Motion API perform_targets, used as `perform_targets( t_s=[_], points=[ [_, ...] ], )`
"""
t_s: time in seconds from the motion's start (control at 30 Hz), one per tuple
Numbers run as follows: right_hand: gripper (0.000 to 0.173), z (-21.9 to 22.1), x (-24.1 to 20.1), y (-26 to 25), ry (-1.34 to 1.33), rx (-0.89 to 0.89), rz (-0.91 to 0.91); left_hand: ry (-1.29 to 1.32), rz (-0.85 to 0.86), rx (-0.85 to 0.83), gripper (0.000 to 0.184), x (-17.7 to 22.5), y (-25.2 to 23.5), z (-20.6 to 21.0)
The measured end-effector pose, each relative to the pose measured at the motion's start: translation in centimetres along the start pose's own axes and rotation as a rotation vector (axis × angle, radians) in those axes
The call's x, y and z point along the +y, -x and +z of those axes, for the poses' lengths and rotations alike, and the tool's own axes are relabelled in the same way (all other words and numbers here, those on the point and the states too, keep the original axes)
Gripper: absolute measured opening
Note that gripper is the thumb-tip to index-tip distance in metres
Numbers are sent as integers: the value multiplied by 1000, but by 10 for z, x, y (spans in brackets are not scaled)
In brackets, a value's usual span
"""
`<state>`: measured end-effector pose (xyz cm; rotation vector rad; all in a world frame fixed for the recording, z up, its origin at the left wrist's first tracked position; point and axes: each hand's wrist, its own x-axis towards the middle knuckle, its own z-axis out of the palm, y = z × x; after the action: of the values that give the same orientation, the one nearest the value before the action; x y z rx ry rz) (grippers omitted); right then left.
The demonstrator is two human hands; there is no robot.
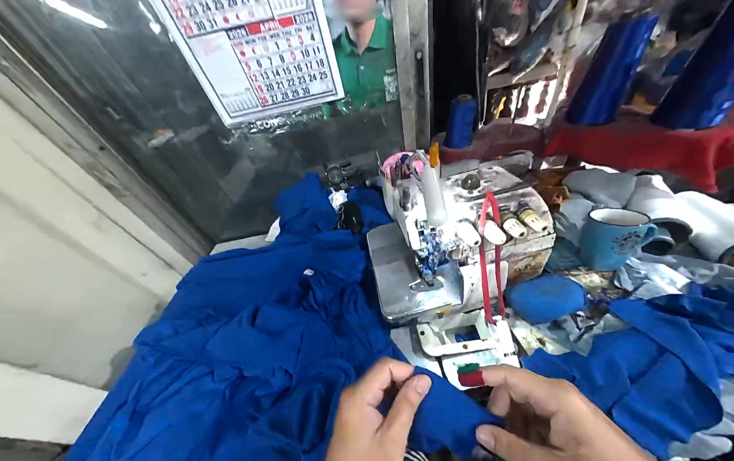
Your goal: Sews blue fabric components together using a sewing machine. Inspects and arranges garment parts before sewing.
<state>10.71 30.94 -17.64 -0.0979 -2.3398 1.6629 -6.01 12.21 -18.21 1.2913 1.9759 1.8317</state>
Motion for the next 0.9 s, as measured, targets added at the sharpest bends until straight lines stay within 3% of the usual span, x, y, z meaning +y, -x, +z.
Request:
perform_targets(
  t_s=[0.07,0.13,0.27,0.43,0.6,0.9],
  points=[
    [49,-3,-14,-10,-77,52,-28,-97,154,-22,11,18,-36,-14],
    [43,1,-5,-30,-177,180,30,-283,255,-43,12,18,-78,-15],
    [21,19,43,-62,-256,362,221,-748,239,-156,22,-33,-128,5],
    [16,29,49,-58,-367,381,210,-921,280,7,29,-32,-123,12],
    [15,22,33,-62,-452,346,214,-880,306,-13,24,-33,-103,19],
    [15,30,33,-65,-437,446,247,-882,306,-53,25,-33,-89,1]
  ],
)
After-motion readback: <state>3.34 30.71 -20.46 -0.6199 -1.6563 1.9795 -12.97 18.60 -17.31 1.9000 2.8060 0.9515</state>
